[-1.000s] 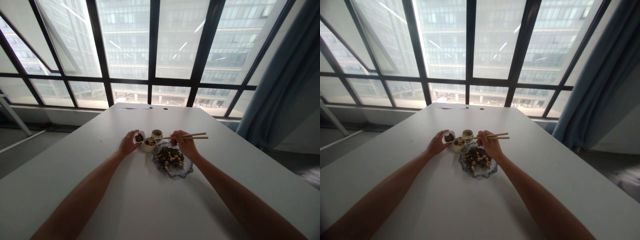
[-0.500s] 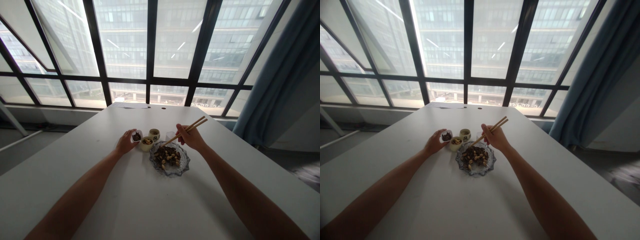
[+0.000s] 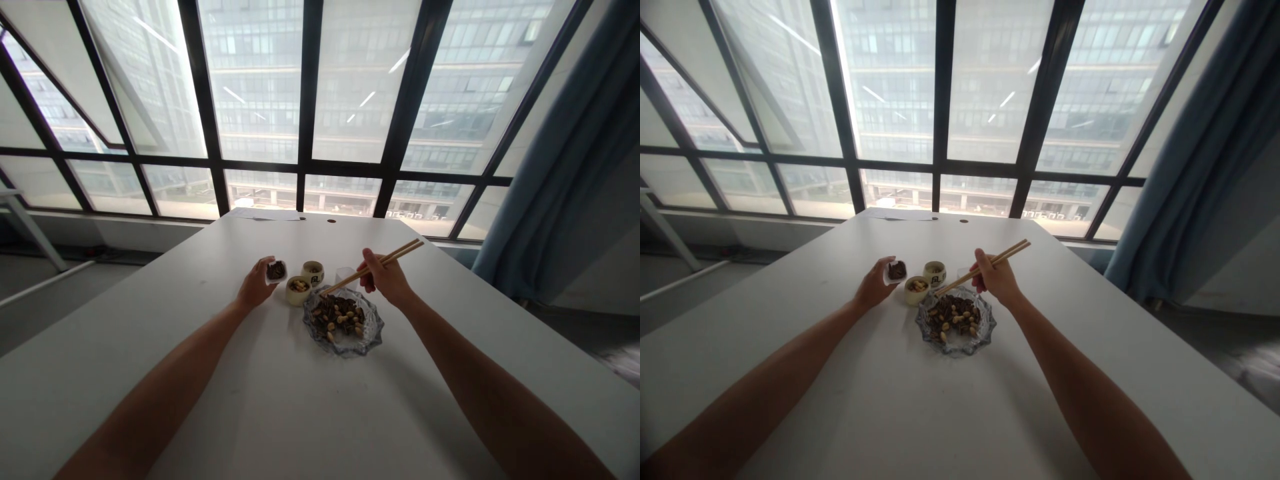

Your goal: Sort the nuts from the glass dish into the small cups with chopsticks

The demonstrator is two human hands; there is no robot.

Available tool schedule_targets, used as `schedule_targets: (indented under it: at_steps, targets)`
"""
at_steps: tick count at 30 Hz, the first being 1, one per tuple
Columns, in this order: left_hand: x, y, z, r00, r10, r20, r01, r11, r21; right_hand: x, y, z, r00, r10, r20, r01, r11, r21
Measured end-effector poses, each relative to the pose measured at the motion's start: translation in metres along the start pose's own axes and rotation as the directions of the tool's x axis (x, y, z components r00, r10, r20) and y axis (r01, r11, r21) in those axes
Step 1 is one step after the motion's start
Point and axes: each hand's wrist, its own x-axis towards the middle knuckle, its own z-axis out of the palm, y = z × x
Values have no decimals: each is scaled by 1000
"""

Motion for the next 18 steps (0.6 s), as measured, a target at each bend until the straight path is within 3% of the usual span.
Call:
schedule_targets:
  at_steps: [4, 6, 10, 13, 18]
  targets:
    - [1, -5, 1, 995, -20, -101, 15, 999, -52, 14, 11, -5, 983, 165, -80, -144, 965, 221]
    - [2, -5, 1, 993, -39, -113, 32, 998, -60, 17, 14, -7, 982, 169, -87, -142, 958, 250]
    - [1, -2, 1, 994, -52, -100, 46, 997, -57, 8, 9, -1, 987, 26, -156, 6, 979, 205]
    - [1, 0, 2, 996, -64, -70, 62, 998, -31, -4, -2, 17, 975, -118, -189, 137, 987, 89]
    - [0, -3, 4, 991, -122, -52, 122, 993, -2, -3, -20, 64, 950, -311, -11, 310, 950, -29]
